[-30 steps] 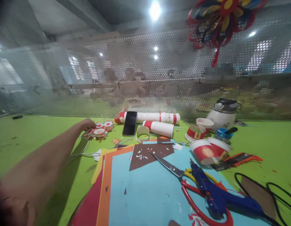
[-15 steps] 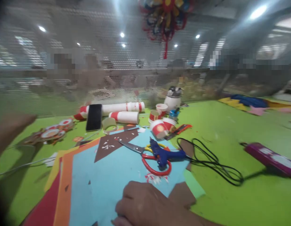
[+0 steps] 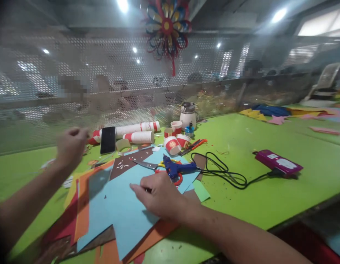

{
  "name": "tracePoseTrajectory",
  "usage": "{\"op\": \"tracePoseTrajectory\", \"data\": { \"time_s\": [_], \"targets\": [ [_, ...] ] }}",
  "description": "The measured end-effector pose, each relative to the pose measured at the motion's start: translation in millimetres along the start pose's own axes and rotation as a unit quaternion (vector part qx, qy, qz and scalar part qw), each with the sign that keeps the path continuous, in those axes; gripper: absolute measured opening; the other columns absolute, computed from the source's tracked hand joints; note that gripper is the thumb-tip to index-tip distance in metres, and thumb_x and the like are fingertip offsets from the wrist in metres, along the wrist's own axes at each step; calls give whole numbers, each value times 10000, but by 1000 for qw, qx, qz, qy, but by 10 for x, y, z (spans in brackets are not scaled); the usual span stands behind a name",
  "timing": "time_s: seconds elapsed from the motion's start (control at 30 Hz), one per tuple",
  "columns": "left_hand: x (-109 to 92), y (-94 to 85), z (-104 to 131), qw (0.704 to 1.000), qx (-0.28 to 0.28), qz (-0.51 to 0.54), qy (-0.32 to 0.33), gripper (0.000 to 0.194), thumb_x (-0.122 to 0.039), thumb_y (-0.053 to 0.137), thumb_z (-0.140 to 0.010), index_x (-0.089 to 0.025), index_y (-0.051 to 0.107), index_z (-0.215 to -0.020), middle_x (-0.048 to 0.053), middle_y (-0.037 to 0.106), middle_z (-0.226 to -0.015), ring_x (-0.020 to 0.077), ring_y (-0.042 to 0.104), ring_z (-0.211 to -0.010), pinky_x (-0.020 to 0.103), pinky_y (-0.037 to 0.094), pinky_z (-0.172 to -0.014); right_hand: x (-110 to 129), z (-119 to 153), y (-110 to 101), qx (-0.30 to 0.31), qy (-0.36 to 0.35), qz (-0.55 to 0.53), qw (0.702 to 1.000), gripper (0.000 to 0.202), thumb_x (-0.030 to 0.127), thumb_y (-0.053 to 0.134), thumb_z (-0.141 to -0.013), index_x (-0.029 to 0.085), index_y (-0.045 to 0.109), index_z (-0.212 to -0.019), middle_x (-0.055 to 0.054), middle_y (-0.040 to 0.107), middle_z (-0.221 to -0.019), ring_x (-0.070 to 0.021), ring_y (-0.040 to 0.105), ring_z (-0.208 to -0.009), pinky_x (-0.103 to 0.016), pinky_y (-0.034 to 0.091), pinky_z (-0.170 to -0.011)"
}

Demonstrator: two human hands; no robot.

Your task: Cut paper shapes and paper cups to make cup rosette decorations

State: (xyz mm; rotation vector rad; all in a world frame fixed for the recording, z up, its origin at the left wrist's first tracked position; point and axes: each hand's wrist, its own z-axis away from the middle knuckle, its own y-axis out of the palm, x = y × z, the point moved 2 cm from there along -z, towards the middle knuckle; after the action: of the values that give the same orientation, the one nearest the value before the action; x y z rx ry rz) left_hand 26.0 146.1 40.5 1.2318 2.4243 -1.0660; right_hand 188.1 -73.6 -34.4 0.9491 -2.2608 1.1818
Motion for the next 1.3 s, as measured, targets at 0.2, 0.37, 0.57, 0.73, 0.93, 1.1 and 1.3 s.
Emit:
{"op": "tracePoseTrajectory", "data": {
  "time_s": [0.2, 0.37, 0.57, 0.73, 0.93, 1.1, 1.3],
  "targets": [
    [-780, -51, 1355, 941, 213, 100, 242, 361, -232, 483, -840, -163, 363, -507, -59, 308, -481, 67, 310, -460, 211, 248, -485, -83, -45, -22, -28, 24, -30, 999, 215, 243, 529, -843, 146, 618, -674, 55, 430, -526, -79, 385, -511, -214, 302, -515],
    [-847, -72, 1763, 910, 257, 92, 311, 310, -217, 453, -858, -176, 418, -553, -34, 415, -497, 95, 395, -488, 237, 294, -530, -197, -71, 62, -47, 52, -26, 997, 211, 202, 566, -779, 159, 682, -949, 49, 501, -558, -100, 454, -526, -223, 384, -574],
    [-596, 98, 1732, 924, 230, 18, 304, 310, -240, 422, -881, -180, 467, -580, -3, 502, -522, 126, 462, -513, 257, 332, -560, -352, -273, -135, -85, 83, 1, 993, 211, 269, 523, -785, 138, 684, -826, 13, 575, -582, -113, 494, -523, -222, 392, -505],
    [-524, 91, 1829, 915, 258, 18, 310, 312, -250, 416, -890, -179, 495, -597, 8, 535, -546, 137, 502, -544, 261, 352, -580, -504, -579, -601, -95, 155, 69, 981, 159, 225, 575, -773, 136, 683, -849, 18, 604, -605, -117, 546, -556, -227, 429, -530],
    [-557, 78, 1829, 915, 265, 35, 302, 305, -252, 418, -891, -176, 524, -615, 22, 569, -575, 147, 540, -580, 264, 356, -588, -753, -1170, -696, -6, 275, 163, 948, 261, 308, 544, -892, 142, 572, -1092, -58, 613, -1055, -166, 619, -855, -344, 530, -720],
    [-508, 101, 1833, 921, 266, 25, 283, 291, -248, 422, -884, -177, 546, -630, 36, 590, -596, 159, 558, -603, 268, 368, -591, -813, -1637, -361, 27, 293, 246, 923, 311, 311, 556, -883, 149, 554, -1149, -73, 576, -1157, -212, 596, -963, -393, 512, -793],
    [-503, 124, 1858, 918, 278, 30, 280, 280, -272, 437, -877, -183, 551, -637, 44, 613, -616, 174, 579, -619, 282, 388, -609, -846, -2060, -8, 26, 271, 318, 908, 314, 303, 558, -883, 150, 546, -1157, -88, 571, -1161, -207, 592, -980, -395, 504, -814]
  ]
}}
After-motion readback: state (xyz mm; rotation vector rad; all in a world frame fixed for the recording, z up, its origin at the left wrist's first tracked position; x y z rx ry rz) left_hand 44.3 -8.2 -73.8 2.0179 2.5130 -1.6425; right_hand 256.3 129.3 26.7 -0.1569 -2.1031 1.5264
